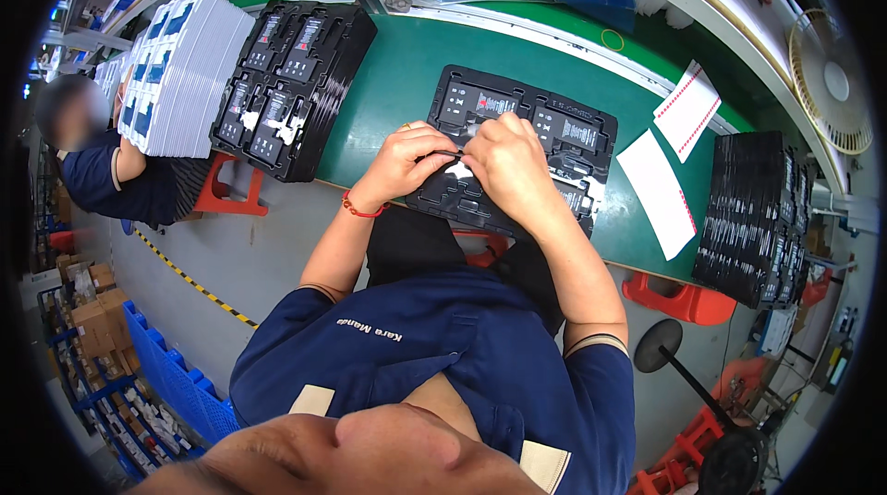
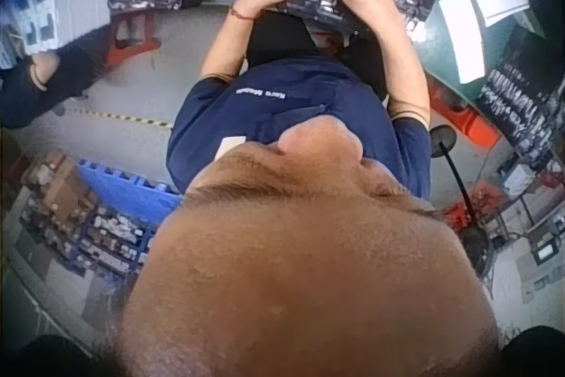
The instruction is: The recorder is assembling electronic components by applying stickers and labels to black plastic housings on a factory workbench.
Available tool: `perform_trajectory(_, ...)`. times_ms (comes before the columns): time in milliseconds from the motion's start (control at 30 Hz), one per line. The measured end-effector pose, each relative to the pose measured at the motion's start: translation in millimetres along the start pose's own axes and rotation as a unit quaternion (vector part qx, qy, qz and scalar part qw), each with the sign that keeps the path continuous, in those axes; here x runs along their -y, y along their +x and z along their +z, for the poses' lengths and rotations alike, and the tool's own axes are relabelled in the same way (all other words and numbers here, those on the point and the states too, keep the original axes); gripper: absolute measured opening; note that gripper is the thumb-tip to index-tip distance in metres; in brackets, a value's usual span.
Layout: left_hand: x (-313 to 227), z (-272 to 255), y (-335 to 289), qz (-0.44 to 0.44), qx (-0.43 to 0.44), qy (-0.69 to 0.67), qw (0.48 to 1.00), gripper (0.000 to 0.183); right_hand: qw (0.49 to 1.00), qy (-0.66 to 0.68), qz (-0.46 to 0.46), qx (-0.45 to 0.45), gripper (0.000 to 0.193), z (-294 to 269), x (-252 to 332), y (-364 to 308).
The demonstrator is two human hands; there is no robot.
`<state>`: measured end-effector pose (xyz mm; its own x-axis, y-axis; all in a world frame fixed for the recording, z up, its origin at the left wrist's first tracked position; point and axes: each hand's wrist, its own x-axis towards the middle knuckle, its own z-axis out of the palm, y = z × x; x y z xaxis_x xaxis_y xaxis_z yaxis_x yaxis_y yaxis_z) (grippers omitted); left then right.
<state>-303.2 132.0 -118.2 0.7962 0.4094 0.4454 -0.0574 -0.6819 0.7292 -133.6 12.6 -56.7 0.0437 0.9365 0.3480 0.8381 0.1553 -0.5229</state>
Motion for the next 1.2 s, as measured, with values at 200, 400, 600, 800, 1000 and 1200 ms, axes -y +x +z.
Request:
perform_trajectory(200, -1.5, 2.2, 9.6, 0.025, -0.003, 0.0, 1.0, 0.01, 0.989, -0.119, -0.084, 0.01, 0.011, 5.6, -7.1, -1.8)
perform_trajectory(400, -6.4, -0.3, -2.9, 0.066, -0.013, 0.07, 0.995, 0.018, 0.993, -0.107, -0.048, 0.004, 0.03, 14.1, -6.9, -16.0)
perform_trajectory(600, -19.4, -1.6, -25.5, 0.096, 0.037, 0.175, 0.979, 0.031, 0.954, -0.095, 0.174, -0.227, 0.026, -61.0, -71.7, -96.9)
perform_trajectory(800, -23.2, -3.3, -16.7, 0.069, -0.002, 0.178, 0.982, 0.028, 0.818, -0.374, 0.368, -0.234, 0.024, -104.3, -147.1, -195.4)
perform_trajectory(1000, -36.2, 12.9, 54.9, 0.082, 0.03, 0.097, 0.991, 0.015, 0.836, -0.321, 0.374, -0.24, 0.014, -104.5, -149.3, -194.4)
perform_trajectory(1200, -28.2, 63.0, 112.5, 0.127, 0.197, 0.146, 0.961, 0.037, 0.861, -0.211, 0.368, -0.28, 0.007, -101.1, -154.9, -197.6)
